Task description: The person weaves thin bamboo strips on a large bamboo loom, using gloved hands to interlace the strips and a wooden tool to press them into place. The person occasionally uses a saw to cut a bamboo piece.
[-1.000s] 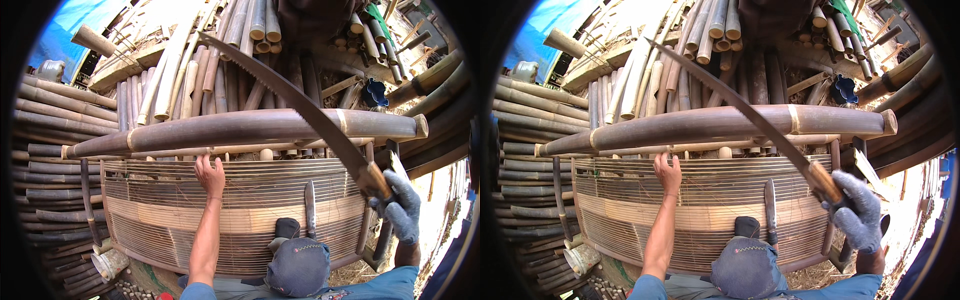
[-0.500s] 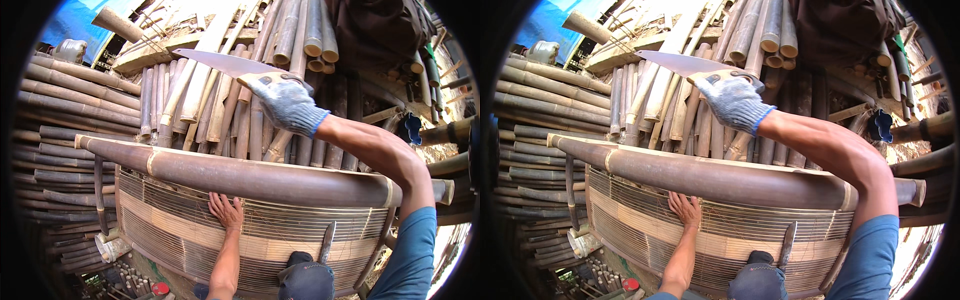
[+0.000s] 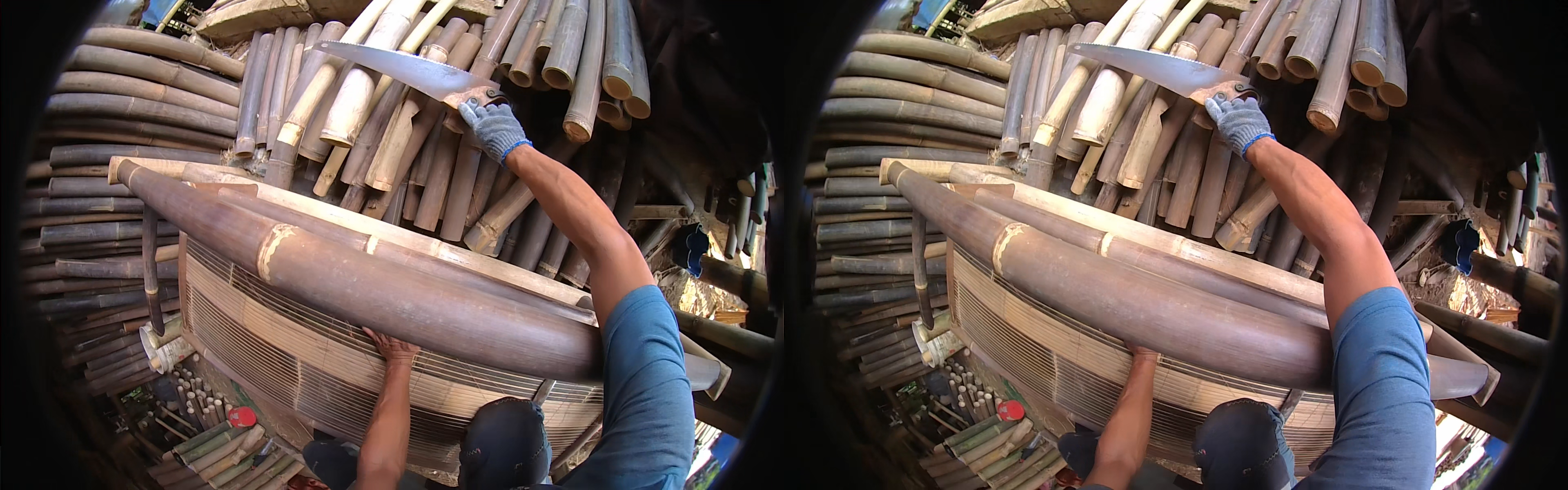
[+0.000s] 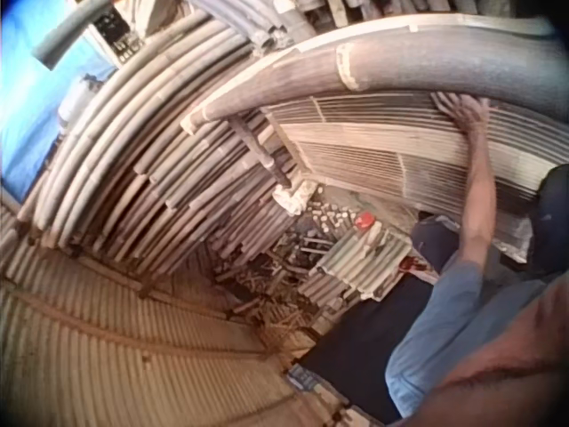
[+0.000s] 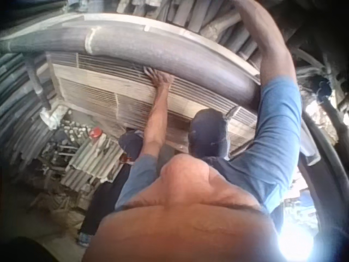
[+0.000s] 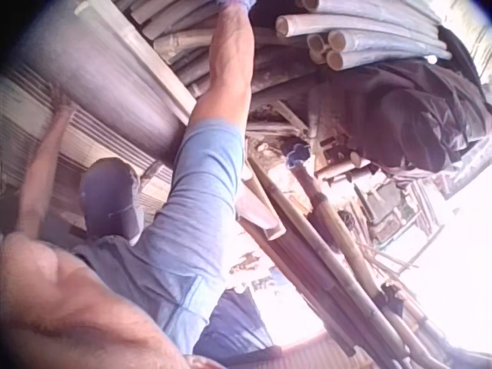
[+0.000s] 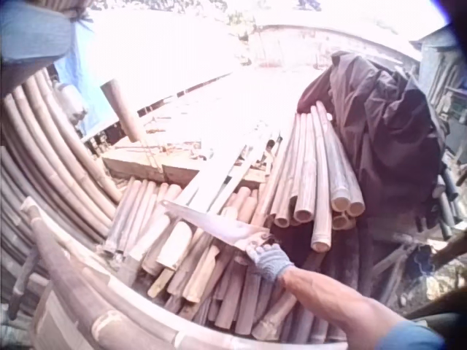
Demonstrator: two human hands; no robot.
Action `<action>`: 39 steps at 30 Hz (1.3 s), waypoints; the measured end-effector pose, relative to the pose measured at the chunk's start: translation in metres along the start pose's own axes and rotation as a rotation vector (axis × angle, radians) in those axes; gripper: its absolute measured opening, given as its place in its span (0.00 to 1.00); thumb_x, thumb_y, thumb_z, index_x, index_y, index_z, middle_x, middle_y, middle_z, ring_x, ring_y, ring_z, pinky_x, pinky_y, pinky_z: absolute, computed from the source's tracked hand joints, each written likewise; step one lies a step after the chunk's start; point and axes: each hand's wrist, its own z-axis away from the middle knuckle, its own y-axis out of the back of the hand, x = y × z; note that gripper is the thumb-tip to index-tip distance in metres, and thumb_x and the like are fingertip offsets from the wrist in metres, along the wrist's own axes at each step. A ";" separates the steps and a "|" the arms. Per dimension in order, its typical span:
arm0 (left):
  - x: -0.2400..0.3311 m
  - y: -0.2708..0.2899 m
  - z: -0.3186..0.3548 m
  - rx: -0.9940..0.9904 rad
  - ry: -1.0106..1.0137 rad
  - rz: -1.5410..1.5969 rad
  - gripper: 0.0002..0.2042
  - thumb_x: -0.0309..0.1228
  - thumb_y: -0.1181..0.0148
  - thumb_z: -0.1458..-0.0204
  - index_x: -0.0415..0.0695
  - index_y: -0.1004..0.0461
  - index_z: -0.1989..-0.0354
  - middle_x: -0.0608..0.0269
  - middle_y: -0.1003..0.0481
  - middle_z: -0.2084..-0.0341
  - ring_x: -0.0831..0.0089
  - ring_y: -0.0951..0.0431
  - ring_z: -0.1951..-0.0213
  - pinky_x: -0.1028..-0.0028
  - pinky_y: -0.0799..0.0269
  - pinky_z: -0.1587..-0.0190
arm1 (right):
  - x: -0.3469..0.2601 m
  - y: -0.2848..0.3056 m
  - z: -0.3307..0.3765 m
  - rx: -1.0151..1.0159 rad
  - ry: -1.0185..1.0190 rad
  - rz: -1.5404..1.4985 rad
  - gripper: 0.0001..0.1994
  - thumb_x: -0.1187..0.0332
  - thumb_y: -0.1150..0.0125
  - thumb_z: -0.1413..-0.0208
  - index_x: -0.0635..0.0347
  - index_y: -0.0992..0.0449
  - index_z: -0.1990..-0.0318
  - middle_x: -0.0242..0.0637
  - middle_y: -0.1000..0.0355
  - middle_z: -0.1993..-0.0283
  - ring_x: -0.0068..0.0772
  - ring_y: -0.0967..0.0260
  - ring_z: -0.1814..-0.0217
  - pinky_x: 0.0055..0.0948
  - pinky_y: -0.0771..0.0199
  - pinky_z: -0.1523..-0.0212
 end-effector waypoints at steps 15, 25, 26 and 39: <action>0.088 0.074 -0.070 0.004 -0.149 -0.114 0.31 0.47 0.48 0.39 0.39 0.41 0.33 0.46 0.47 0.30 0.48 0.54 0.27 0.42 0.59 0.30 | -0.049 0.371 0.171 -0.335 -0.222 -0.980 0.13 0.67 0.40 0.36 0.63 0.23 0.49 0.41 0.21 0.57 0.29 0.22 0.58 0.30 0.20 0.58; 0.067 0.126 -0.147 -0.335 -0.879 -0.053 0.40 0.51 0.32 0.52 0.38 0.39 0.36 0.43 0.41 0.37 0.47 0.45 0.34 0.43 0.53 0.33 | -0.209 0.233 0.437 -0.240 -1.582 -1.720 0.20 0.65 0.39 0.37 0.71 0.29 0.44 0.45 0.21 0.58 0.30 0.21 0.63 0.28 0.17 0.64; 0.080 0.132 -0.164 -0.379 -0.998 -0.039 0.42 0.52 0.30 0.54 0.40 0.38 0.36 0.45 0.38 0.38 0.48 0.42 0.35 0.46 0.51 0.33 | -0.228 0.188 0.460 0.192 -1.639 -2.035 0.13 0.65 0.42 0.35 0.66 0.28 0.51 0.44 0.23 0.61 0.34 0.23 0.63 0.32 0.19 0.63; 0.145 0.119 -0.237 -1.105 -1.007 -0.173 0.36 0.51 0.25 0.64 0.31 0.24 0.54 0.36 0.22 0.59 0.47 0.20 0.55 0.59 0.27 0.50 | -0.225 0.099 0.405 1.623 -1.882 -1.911 0.10 0.73 0.39 0.48 0.52 0.36 0.74 0.26 0.44 0.78 0.23 0.45 0.79 0.28 0.36 0.77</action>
